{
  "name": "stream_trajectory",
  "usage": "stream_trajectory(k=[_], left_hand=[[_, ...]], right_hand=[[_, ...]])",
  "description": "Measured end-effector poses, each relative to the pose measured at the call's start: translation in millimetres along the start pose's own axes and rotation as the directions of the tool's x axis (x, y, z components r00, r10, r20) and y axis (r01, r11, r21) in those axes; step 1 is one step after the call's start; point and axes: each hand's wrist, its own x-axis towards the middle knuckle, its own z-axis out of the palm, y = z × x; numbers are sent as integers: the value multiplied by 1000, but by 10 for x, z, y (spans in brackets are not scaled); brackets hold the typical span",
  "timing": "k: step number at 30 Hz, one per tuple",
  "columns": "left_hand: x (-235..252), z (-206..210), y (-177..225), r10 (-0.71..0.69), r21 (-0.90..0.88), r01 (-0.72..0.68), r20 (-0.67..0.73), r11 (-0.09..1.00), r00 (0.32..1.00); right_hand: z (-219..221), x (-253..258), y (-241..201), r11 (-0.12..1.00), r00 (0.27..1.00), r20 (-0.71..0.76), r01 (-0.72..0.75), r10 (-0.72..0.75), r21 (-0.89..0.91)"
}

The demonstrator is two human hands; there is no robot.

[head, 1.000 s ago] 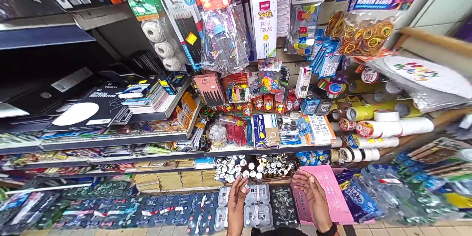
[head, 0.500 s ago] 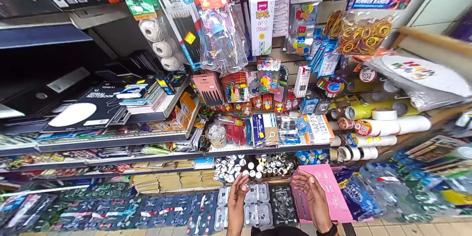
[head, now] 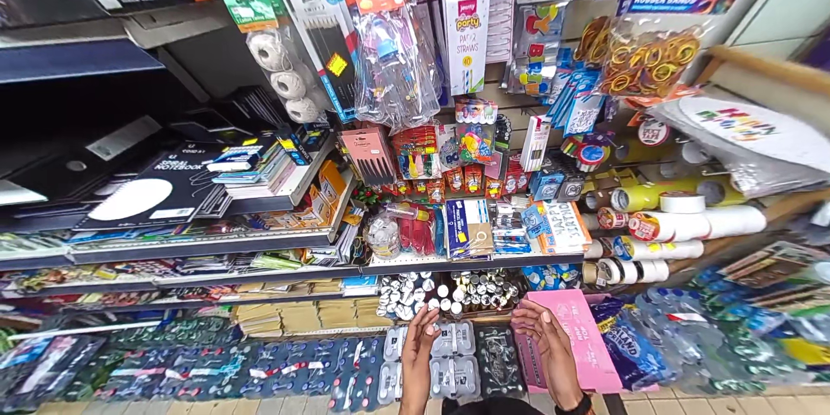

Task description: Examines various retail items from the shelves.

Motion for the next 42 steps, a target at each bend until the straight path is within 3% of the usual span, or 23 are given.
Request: stream_trajectory(k=[12,18,20,23,25,27,29,33,42], left_hand=[[36,-51,20,5,-5,-5,-46,1000,999],[-152,-347,58,72,-15,-74,-99,997,992],[-288,-500,66,87,-6,-89,-137,996,987],[-494,-738,68,72,0,-74,-213,997,974],[-614,-861,88,74,4,-76,-266,997,961],[-727,-957,119,73,7,-75,-311,997,948],[-800,-996,171,71,-1,-77,-369,997,927],[-903,-1108,160,90,-32,-116,-446,993,891],[-1134,-1229,-17,41,-115,-114,-506,987,862]], right_hand=[[-5,210,-32,999,999,5,-43,43,-6],[138,1481,-598,940,961,205,234,-185,-248],[330,2092,-973,843,905,307,396,-293,-364],[745,2959,-1687,500,780,419,621,-464,-603],[1038,3527,-2145,329,702,448,679,-554,-656],[1303,4026,-2479,364,703,377,663,-603,-654],[1514,4461,-2675,490,761,266,602,-592,-631],[1789,5026,-2749,678,834,97,503,-543,-536],[2001,5103,-2537,829,865,83,499,-496,-251]])
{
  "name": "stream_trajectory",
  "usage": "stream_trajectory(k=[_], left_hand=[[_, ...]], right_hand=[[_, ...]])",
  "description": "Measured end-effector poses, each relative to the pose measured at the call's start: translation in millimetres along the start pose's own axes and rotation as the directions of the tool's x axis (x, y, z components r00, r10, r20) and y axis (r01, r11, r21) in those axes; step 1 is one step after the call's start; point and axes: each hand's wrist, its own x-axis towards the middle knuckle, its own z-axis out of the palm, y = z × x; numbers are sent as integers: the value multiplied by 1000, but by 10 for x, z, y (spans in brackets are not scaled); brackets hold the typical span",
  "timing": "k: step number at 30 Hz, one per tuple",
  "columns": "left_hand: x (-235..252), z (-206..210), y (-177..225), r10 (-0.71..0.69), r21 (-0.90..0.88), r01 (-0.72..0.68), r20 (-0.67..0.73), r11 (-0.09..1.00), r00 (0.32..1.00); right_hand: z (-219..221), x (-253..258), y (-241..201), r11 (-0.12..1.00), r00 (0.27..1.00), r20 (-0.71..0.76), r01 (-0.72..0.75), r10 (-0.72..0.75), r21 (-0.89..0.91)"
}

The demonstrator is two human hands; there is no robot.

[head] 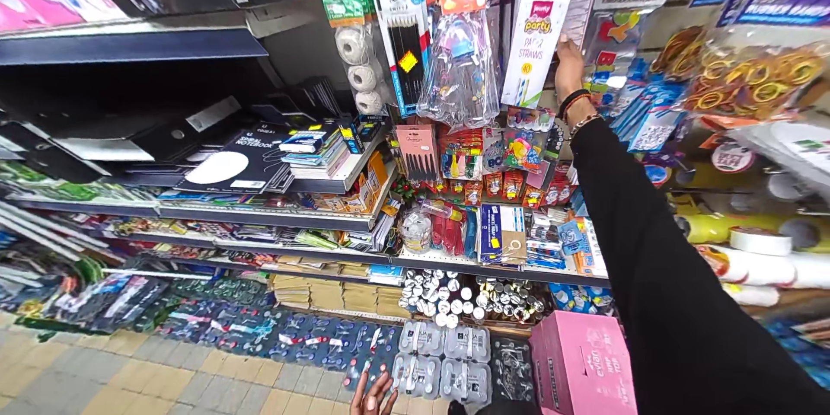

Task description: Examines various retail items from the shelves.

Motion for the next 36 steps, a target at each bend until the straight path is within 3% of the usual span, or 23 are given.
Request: stream_trajectory(k=[3,8,18,29,36], left_hand=[[15,42,14,-23,-2,23,0,1000,1000],[30,191,56,-36,33,36,27,999,999],[-49,123,-16,-78,47,74,78,996,994],[-27,261,46,-50,62,41,160,997,986],[-45,285,65,-64,83,49,191,995,979]], right_hand=[[77,-133,64,1000,999,49,-9,7,29],[147,-153,163,993,999,-7,48,-49,-103],[-56,-368,-263,984,990,-97,89,-104,-155],[-340,-885,-609,994,995,-5,96,-96,41],[-446,-1121,-871,996,998,32,56,-58,74]])
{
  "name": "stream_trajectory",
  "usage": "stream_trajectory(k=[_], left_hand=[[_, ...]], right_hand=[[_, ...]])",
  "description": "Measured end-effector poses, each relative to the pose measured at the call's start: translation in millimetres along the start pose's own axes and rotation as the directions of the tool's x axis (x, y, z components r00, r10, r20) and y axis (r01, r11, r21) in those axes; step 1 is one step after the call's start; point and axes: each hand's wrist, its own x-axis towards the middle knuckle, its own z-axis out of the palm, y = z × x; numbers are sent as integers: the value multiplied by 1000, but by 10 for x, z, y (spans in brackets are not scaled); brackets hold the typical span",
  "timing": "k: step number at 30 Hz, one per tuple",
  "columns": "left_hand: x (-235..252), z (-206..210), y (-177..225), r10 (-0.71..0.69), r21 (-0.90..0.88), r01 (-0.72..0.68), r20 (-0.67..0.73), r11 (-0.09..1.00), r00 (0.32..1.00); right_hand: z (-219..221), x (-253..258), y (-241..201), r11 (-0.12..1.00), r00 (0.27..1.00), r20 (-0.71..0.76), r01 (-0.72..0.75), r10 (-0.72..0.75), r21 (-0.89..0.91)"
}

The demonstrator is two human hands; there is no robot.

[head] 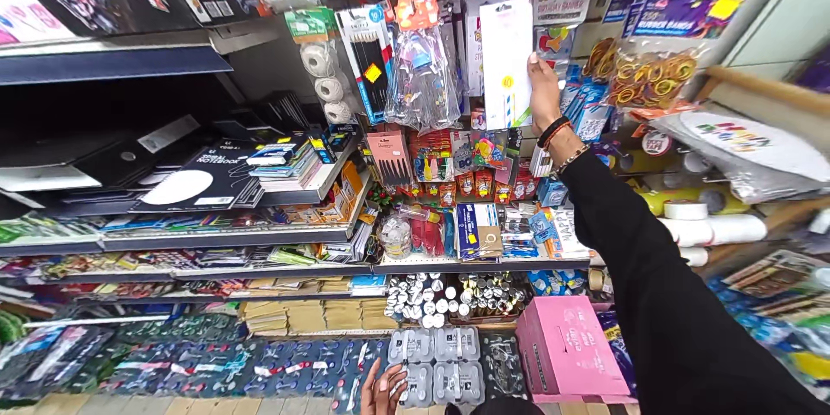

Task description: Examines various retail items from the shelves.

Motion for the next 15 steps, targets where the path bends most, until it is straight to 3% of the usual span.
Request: stream_trajectory(k=[9,15], left_hand=[[5,59,-7,-5,11,4,42,1000,999],[16,33,-84,-9,19,8,53,1000,999]], right_hand=[[-28,-62,-440,995,999,-6,34,-33,91],[-270,-1237,-586,988,995,57,-94,87,122]])
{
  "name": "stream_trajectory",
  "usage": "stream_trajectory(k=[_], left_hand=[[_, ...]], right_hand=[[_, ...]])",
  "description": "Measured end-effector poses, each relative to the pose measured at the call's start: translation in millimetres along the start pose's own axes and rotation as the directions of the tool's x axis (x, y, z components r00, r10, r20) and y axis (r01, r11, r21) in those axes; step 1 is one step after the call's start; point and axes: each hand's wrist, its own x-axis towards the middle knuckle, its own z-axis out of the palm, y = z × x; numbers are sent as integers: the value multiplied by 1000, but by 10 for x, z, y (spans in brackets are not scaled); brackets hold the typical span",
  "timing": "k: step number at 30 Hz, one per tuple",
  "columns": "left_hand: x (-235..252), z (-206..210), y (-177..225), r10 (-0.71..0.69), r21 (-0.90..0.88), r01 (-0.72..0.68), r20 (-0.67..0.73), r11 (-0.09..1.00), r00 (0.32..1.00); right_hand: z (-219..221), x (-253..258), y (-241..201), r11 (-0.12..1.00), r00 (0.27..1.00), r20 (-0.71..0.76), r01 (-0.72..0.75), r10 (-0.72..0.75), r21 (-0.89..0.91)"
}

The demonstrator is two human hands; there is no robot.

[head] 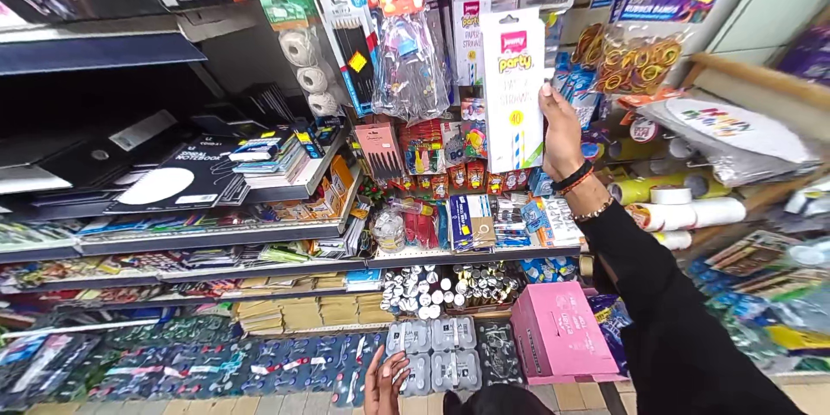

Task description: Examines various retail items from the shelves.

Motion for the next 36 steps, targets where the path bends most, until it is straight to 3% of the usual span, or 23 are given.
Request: stream_trajectory(k=[7,12,18,26,36], left_hand=[[173,263,-21,-27,-4,27,86,1000,996],[340,497,13,-40,35,33,216,999,975],[408,648,-21,-55,35,48,265,998,963],[364,581,-56,-60,14,58,266,998,962],[323,550,-39,-62,21,59,235,998,970]], right_hand=[[-117,-1511,518,988,987,-47,-153,154,27],[-149,-2269,892,977,972,-99,-211,214,39],[-55,-3013,1080,925,927,-54,-363,370,113],[6,-3375,1122,886,891,-23,-447,453,126],[-4,-3373,1112,881,885,-49,-453,463,139]])
